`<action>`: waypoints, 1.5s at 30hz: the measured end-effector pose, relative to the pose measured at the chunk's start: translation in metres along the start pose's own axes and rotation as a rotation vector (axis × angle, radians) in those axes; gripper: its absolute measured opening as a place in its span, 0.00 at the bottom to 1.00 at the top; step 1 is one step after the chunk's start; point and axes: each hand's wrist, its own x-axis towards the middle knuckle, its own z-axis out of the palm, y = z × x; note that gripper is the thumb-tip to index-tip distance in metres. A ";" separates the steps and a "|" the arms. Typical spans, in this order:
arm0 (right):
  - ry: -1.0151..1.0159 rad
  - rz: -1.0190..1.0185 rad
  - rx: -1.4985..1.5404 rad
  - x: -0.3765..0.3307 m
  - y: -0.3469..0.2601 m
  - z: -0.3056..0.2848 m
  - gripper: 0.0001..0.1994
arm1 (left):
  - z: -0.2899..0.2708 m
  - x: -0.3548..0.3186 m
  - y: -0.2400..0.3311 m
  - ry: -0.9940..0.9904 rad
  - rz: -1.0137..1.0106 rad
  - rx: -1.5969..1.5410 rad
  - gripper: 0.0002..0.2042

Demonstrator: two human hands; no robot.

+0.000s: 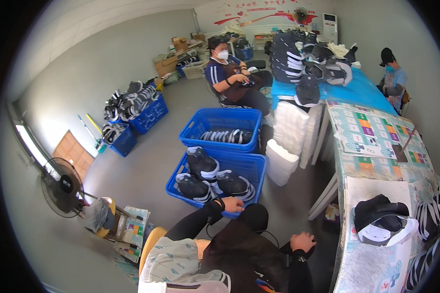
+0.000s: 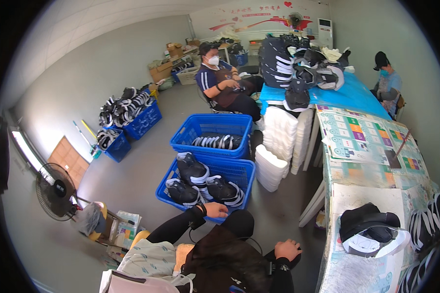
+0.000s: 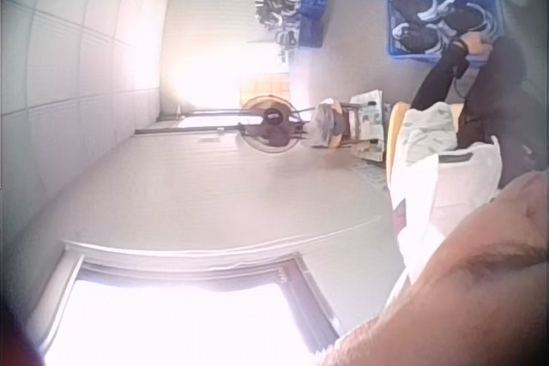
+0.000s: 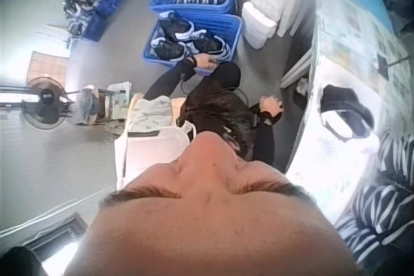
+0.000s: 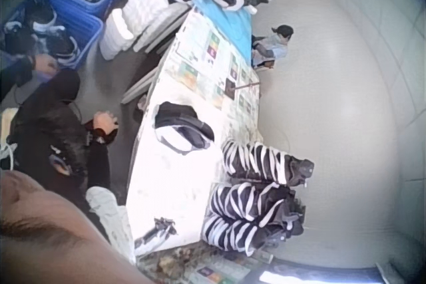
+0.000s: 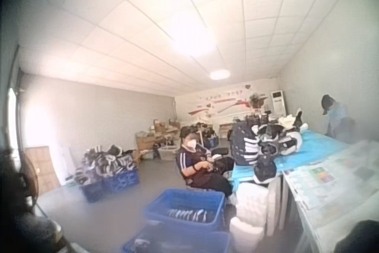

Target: Stitching together various components of a shoe upper using manual hand-tools and a workspace.

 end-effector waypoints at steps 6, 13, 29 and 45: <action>0.000 0.026 -0.045 0.002 -0.005 -0.003 0.18 | -0.081 -0.107 0.128 0.552 0.259 -0.525 0.15; -0.005 0.031 -0.048 0.006 -0.009 0.001 0.19 | -0.177 -0.261 0.292 1.317 0.815 0.493 0.28; -0.004 0.019 -0.071 0.015 -0.020 0.011 0.16 | -0.004 0.023 0.069 0.067 0.567 0.859 0.36; -0.148 0.036 -0.165 0.027 -0.038 0.011 0.19 | 0.076 0.075 0.003 0.075 0.914 0.912 0.30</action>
